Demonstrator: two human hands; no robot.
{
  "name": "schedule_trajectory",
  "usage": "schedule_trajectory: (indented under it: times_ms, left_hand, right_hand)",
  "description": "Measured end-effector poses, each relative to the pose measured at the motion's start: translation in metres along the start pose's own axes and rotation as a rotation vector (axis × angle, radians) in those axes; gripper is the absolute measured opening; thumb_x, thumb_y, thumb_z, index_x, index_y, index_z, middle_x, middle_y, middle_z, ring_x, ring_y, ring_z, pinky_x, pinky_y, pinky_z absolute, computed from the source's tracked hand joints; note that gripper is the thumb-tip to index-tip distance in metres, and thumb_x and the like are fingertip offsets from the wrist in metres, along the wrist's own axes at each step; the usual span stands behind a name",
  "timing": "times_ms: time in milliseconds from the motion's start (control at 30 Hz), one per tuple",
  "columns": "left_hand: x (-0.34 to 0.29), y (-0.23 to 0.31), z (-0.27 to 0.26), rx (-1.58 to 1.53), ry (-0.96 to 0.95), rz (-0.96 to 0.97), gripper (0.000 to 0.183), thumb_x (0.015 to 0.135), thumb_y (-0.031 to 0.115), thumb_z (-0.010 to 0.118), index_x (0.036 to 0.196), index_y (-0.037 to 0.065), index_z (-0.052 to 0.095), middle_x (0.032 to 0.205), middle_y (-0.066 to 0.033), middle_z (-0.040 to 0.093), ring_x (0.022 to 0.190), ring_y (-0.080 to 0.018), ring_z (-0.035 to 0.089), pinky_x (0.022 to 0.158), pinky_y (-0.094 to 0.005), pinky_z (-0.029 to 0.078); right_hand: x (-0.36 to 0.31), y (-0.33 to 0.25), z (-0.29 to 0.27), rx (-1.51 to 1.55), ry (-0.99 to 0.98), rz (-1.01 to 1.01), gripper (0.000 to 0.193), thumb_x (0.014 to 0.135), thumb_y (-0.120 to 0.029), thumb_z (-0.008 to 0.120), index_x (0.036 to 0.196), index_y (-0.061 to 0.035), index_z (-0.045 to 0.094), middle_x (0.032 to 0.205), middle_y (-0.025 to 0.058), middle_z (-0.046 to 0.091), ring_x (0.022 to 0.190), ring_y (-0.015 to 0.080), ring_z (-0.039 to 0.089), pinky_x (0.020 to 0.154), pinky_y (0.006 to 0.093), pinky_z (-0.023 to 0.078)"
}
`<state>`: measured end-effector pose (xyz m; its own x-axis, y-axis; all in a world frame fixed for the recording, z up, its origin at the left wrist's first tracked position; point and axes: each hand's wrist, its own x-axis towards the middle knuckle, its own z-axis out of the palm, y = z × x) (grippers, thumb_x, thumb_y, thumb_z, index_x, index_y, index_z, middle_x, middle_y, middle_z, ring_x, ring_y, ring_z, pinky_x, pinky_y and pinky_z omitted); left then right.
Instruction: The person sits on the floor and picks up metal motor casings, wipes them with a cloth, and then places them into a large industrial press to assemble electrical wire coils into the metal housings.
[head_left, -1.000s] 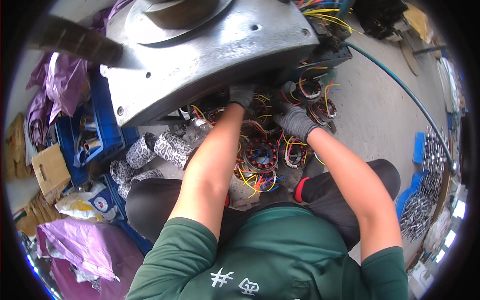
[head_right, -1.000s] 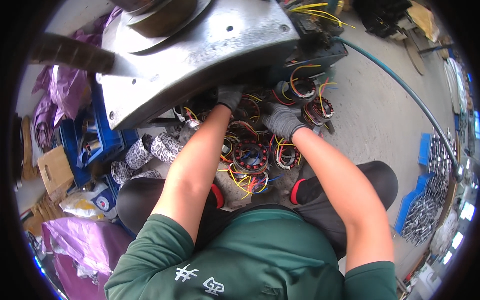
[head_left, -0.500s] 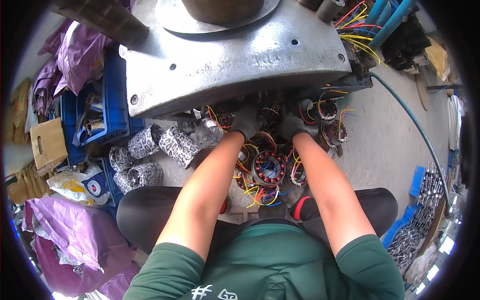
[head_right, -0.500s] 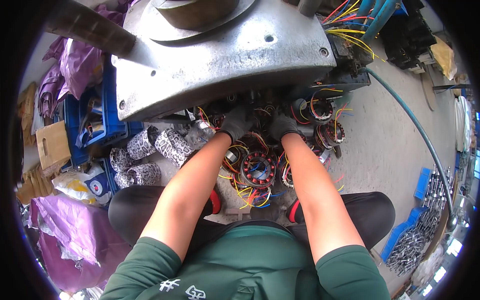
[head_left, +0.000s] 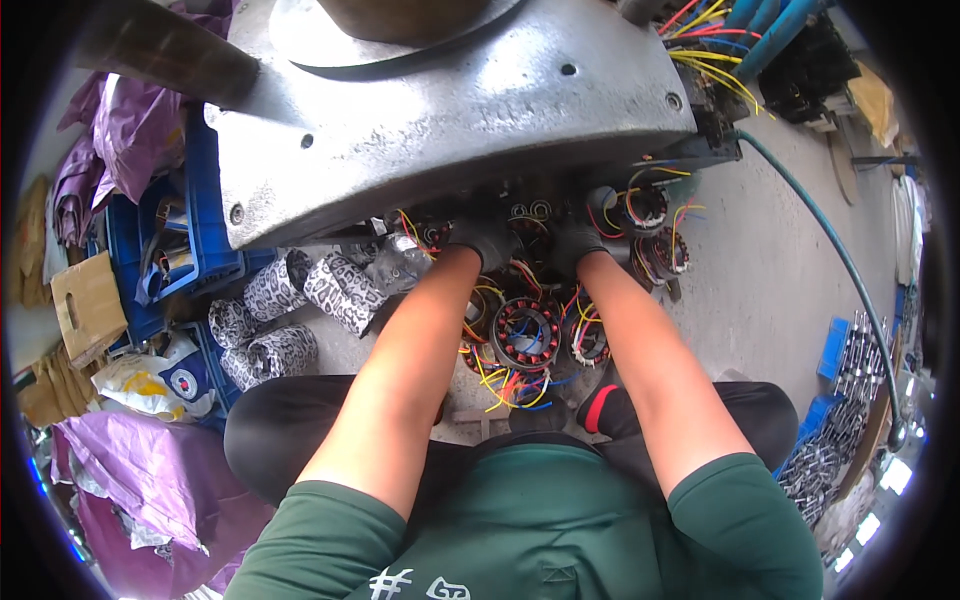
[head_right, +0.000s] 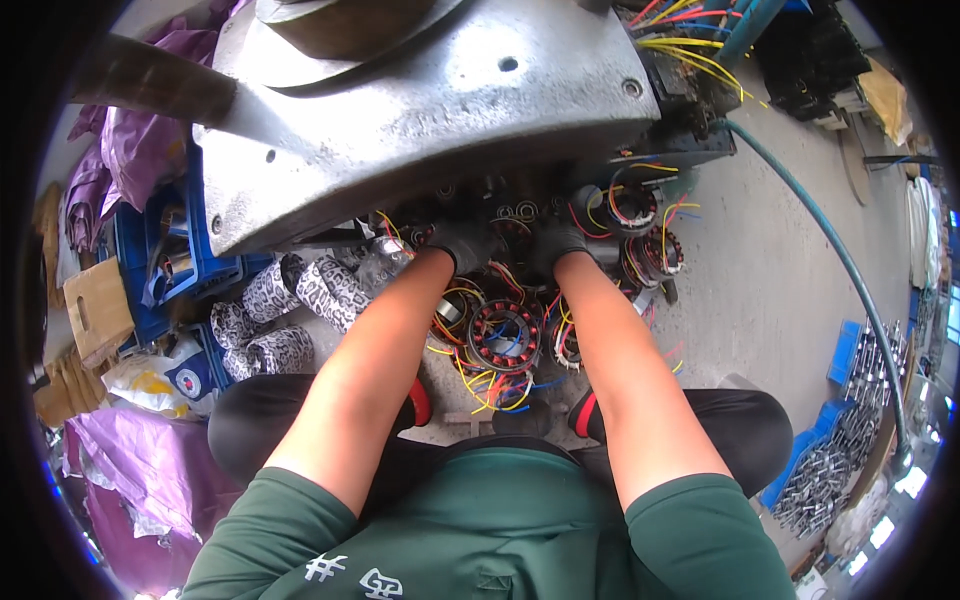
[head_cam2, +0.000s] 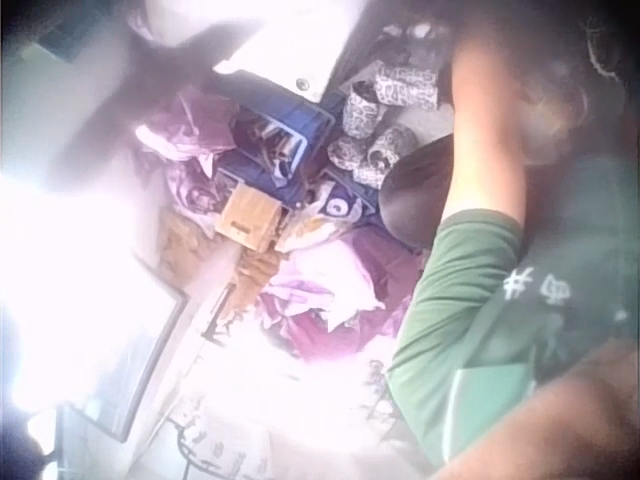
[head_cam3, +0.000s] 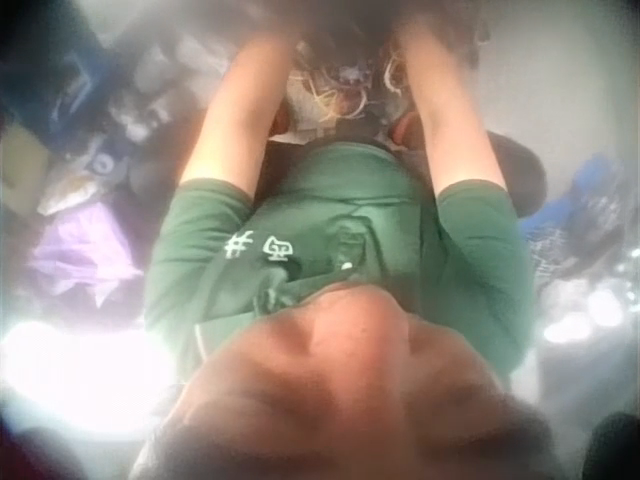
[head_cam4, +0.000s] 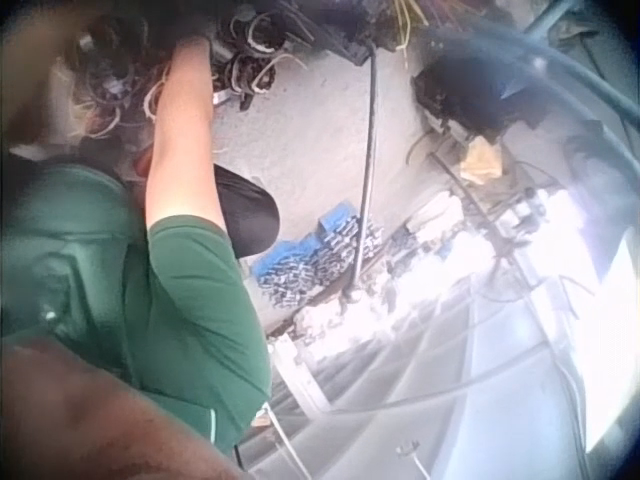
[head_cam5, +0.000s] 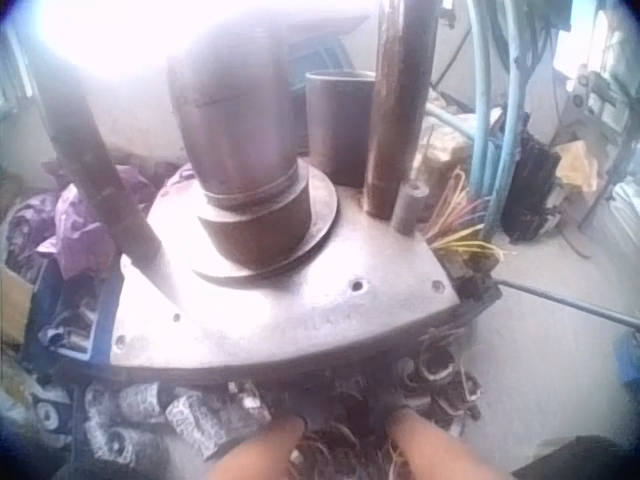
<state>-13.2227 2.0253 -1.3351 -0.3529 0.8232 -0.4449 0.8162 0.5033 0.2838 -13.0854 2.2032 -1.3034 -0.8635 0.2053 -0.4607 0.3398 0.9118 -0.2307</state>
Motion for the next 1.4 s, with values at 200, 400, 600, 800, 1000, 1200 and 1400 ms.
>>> schedule_trajectory:
  times_ms: [200, 400, 600, 800, 1000, 1200, 1400]
  left_hand:
    - [-0.025, 0.051, -0.043, -0.154, -0.027, -0.1, 0.052, 0.096, 0.043, 0.055, 0.137, 0.011, 0.057, 0.132, -0.0209, 0.063, 0.12, -0.038, 0.062, 0.101, -0.0487, 0.05]
    - [-0.031, 0.028, -0.028, -0.086, 0.234, 0.045, 0.055, 0.096, 0.048, 0.054, 0.135, 0.009, 0.058, 0.127, -0.0234, 0.065, 0.115, -0.04, 0.063, 0.098, -0.0501, 0.05]
    - [0.021, 0.053, -0.051, -0.587, 0.331, -0.563, 0.053, 0.096, 0.046, 0.055, 0.133, 0.007, 0.059, 0.127, -0.023, 0.064, 0.115, -0.0409, 0.062, 0.097, -0.0498, 0.051]
    - [0.072, 0.092, -0.05, -0.633, 0.303, -0.578, 0.054, 0.097, 0.048, 0.052, 0.137, 0.011, 0.059, 0.135, -0.0194, 0.062, 0.121, -0.0352, 0.061, 0.101, -0.0486, 0.049]
    - [0.063, 0.039, -0.048, -0.613, 0.339, -0.602, 0.062, 0.1, 0.052, 0.044, 0.151, 0.017, 0.045, 0.157, -0.0128, 0.043, 0.145, -0.0285, 0.039, 0.117, -0.043, 0.035]
    - [0.047, 0.037, -0.083, -0.579, 0.363, -0.539, 0.066, 0.105, 0.054, 0.031, 0.159, 0.017, 0.031, 0.168, -0.0086, 0.023, 0.154, -0.0291, 0.02, 0.125, -0.0461, 0.018]
    - [0.054, 0.035, -0.078, -0.628, 0.417, -0.445, 0.065, 0.105, 0.054, 0.031, 0.159, 0.017, 0.031, 0.167, -0.0087, 0.023, 0.154, -0.029, 0.02, 0.125, -0.0463, 0.018]
  right_hand:
    - [-0.031, -0.004, -0.027, 0.02, -0.307, 0.114, 0.075, 0.086, -0.052, 0.063, 0.15, -0.0171, 0.045, 0.156, 0.0196, 0.041, 0.138, 0.037, 0.048, 0.109, 0.0502, 0.044]
    - [-0.014, -0.007, 0.028, 0.138, 0.154, 0.089, 0.065, 0.086, -0.05, 0.064, 0.14, -0.0146, 0.055, 0.138, 0.0225, 0.058, 0.123, 0.0384, 0.059, 0.102, 0.0489, 0.049]
    - [0.031, -0.001, 0.024, 0.238, 0.509, 0.009, 0.045, 0.093, -0.033, 0.058, 0.132, -0.0099, 0.059, 0.121, 0.0224, 0.067, 0.113, 0.0425, 0.063, 0.095, 0.0518, 0.05]
    - [0.078, 0.052, 0.014, 0.041, 0.397, 0.075, 0.035, 0.098, -0.024, 0.046, 0.128, -0.0177, 0.063, 0.123, 0.0188, 0.067, 0.113, 0.0415, 0.064, 0.096, 0.0512, 0.051]
    - [0.109, 0.026, 0.0, -0.114, 0.156, 0.145, 0.046, 0.103, -0.034, 0.041, 0.144, -0.0162, 0.054, 0.148, 0.0188, 0.051, 0.136, 0.0347, 0.05, 0.111, 0.0487, 0.042]
    - [0.107, 0.039, -0.011, -0.068, 0.146, 0.196, 0.051, 0.105, -0.037, 0.04, 0.149, -0.0119, 0.049, 0.156, 0.0159, 0.044, 0.143, 0.0329, 0.042, 0.116, 0.0478, 0.036]
    - [0.102, 0.037, -0.018, -0.179, 0.12, 0.171, 0.053, 0.105, -0.038, 0.04, 0.151, -0.0123, 0.046, 0.158, 0.0153, 0.042, 0.145, 0.0321, 0.04, 0.117, 0.048, 0.034]
